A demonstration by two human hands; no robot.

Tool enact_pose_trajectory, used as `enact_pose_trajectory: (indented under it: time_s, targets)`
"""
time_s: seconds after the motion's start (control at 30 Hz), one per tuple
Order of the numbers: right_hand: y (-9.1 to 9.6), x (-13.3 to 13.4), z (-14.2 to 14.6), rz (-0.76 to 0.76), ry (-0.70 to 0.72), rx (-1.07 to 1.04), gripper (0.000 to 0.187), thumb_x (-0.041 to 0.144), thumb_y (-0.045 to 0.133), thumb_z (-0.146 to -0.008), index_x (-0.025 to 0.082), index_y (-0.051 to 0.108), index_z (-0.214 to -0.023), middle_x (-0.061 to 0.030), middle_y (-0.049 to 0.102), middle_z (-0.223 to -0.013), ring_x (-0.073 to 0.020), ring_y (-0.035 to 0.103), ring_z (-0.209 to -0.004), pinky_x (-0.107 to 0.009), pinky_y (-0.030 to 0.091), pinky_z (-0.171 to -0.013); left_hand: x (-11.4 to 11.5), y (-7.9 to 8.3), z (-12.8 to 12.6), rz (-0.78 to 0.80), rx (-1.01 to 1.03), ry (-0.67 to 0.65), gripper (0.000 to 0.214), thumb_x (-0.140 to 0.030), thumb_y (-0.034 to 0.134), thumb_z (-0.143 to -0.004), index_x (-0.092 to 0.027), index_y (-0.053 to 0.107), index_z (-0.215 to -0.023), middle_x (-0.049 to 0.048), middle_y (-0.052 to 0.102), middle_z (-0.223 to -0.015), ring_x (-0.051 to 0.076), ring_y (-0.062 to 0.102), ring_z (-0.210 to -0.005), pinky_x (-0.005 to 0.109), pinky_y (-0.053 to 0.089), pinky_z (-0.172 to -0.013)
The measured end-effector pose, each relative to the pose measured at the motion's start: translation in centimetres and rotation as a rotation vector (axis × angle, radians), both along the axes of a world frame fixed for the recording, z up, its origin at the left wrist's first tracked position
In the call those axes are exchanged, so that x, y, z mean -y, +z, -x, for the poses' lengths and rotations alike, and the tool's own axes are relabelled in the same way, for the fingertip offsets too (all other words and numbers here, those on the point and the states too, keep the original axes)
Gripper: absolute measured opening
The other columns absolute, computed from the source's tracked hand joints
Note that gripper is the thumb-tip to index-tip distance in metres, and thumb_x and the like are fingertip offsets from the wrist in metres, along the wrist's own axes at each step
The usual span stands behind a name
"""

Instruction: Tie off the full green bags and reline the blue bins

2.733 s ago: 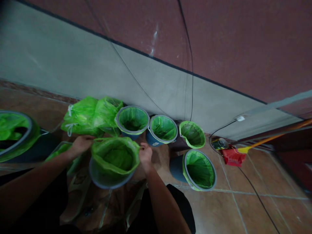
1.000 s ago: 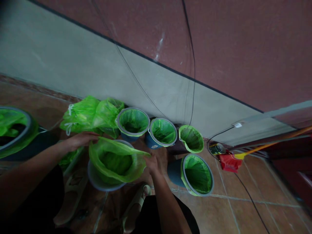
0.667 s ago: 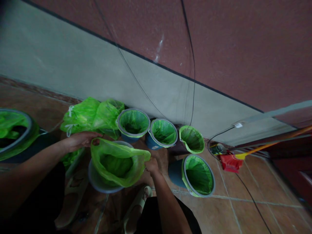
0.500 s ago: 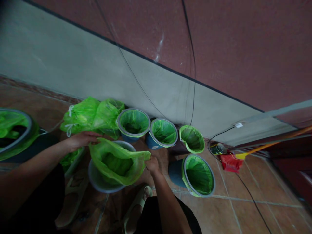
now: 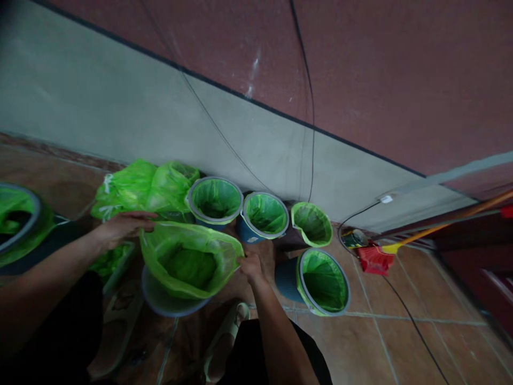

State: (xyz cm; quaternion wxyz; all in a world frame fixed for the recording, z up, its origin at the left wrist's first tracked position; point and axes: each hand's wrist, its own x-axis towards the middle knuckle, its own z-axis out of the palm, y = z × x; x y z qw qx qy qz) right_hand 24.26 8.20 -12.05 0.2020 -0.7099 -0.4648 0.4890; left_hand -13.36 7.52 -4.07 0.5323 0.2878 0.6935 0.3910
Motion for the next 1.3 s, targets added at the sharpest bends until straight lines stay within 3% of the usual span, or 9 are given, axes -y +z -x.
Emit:
enact_pose_trajectory:
  time_s: [0.17,0.33,0.53,0.7,0.77,0.87,1.03,1.17,1.3]
  targets:
    - [0.7,0.0,0.4,0.016,0.057,-0.065,0.003,0.018,0.062,-0.063,0.015,0.062,-0.062,0.0049,0.051,-0.048,-0.0091,0.046,-0.044,-0.020,0.034,-0.044,0.0,0.4,0.4,-0.010,0.124,0.024,0.062,-0.040,0.092,-0.038,-0.015,0.071,-0.090,0.0016,0.075,-0.077,0.016,0.068,-0.076,0.030,0.053,-0.078]
    - [2.9,0.2,1.4,0.026,0.193,-0.272,0.010,0.017,0.066,-0.058,0.014,0.066,-0.067,0.0031,0.060,-0.058,-0.0077,0.048,-0.050,-0.019,0.034,-0.048,0.0,0.6,0.0,-0.040,0.075,-0.029,0.054,-0.031,0.090,-0.041,-0.013,0.070,-0.088,0.0005,0.073,-0.068,0.016,0.066,-0.071,0.031,0.051,-0.075]
    - [5.8,-0.1,3.0,0.134,0.085,-0.364,0.027,0.019,0.072,-0.056,0.016,0.066,-0.083,0.0037,0.063,-0.062,-0.0103,0.057,-0.051,-0.022,0.041,-0.051,-0.3,-0.1,-0.6,-0.092,-0.317,-0.165,0.029,-0.023,0.077,-0.060,-0.012,0.070,-0.086,-0.0035,0.068,-0.062,0.016,0.060,-0.065,0.028,0.046,-0.067]
    - [6.4,-0.2,3.2,0.113,-0.008,-0.431,0.028,0.020,0.073,-0.057,0.016,0.063,-0.082,0.0065,0.057,-0.052,-0.0083,0.050,-0.044,-0.022,0.039,-0.048,-0.3,0.2,-0.7,-0.070,-0.598,-0.264,0.026,-0.024,0.079,-0.062,-0.013,0.072,-0.085,-0.0057,0.066,-0.058,0.017,0.060,-0.064,0.027,0.043,-0.066]
    - [6.7,-0.4,3.1,0.076,-0.026,-0.499,0.031,0.022,0.077,-0.054,0.016,0.064,-0.082,0.0058,0.059,-0.055,-0.0078,0.050,-0.045,-0.023,0.041,-0.050,-0.4,0.7,-1.0,-0.081,-0.545,-0.251,0.029,-0.029,0.081,-0.061,-0.014,0.072,-0.085,-0.0061,0.065,-0.056,0.016,0.058,-0.061,0.027,0.042,-0.064]
    - [7.6,-0.8,3.3,0.003,-0.034,-0.541,0.036,0.026,0.081,-0.052,0.016,0.065,-0.083,0.0042,0.062,-0.062,-0.0081,0.052,-0.050,-0.025,0.043,-0.054,-0.5,2.1,-1.6,-0.143,-0.226,-0.131,0.037,-0.033,0.085,-0.056,-0.015,0.073,-0.086,-0.0047,0.069,-0.060,0.014,0.058,-0.061,0.028,0.045,-0.064]
    - [11.3,-0.5,5.3,-0.321,0.028,-0.640,0.032,0.032,0.079,-0.063,0.019,0.067,-0.090,0.0019,0.066,-0.073,-0.0115,0.059,-0.066,-0.027,0.048,-0.068,0.4,6.7,-3.2,-0.478,0.277,0.069,0.032,-0.028,0.088,-0.053,-0.021,0.076,-0.082,-0.0034,0.072,-0.068,0.014,0.063,-0.068,0.032,0.053,-0.079]
    - [14.2,0.2,7.5,-0.402,0.266,-0.763,0.041,0.037,0.078,-0.072,0.024,0.065,-0.108,0.0000,0.069,-0.090,-0.0141,0.062,-0.080,-0.028,0.051,-0.073,1.6,8.7,-4.8,-0.684,0.383,-0.131,0.037,-0.024,0.086,-0.063,-0.023,0.078,-0.098,-0.0012,0.077,-0.078,0.014,0.069,-0.075,0.029,0.055,-0.080]
    - [13.6,0.3,10.0,-0.306,0.389,-0.676,0.056,0.039,0.079,-0.071,0.025,0.058,-0.121,0.0023,0.064,-0.085,-0.0119,0.056,-0.070,-0.023,0.046,-0.060,1.7,7.9,-7.3,-0.637,0.402,-0.311,0.031,-0.026,0.081,-0.072,-0.025,0.077,-0.103,0.0016,0.079,-0.092,0.013,0.070,-0.082,0.023,0.054,-0.076]
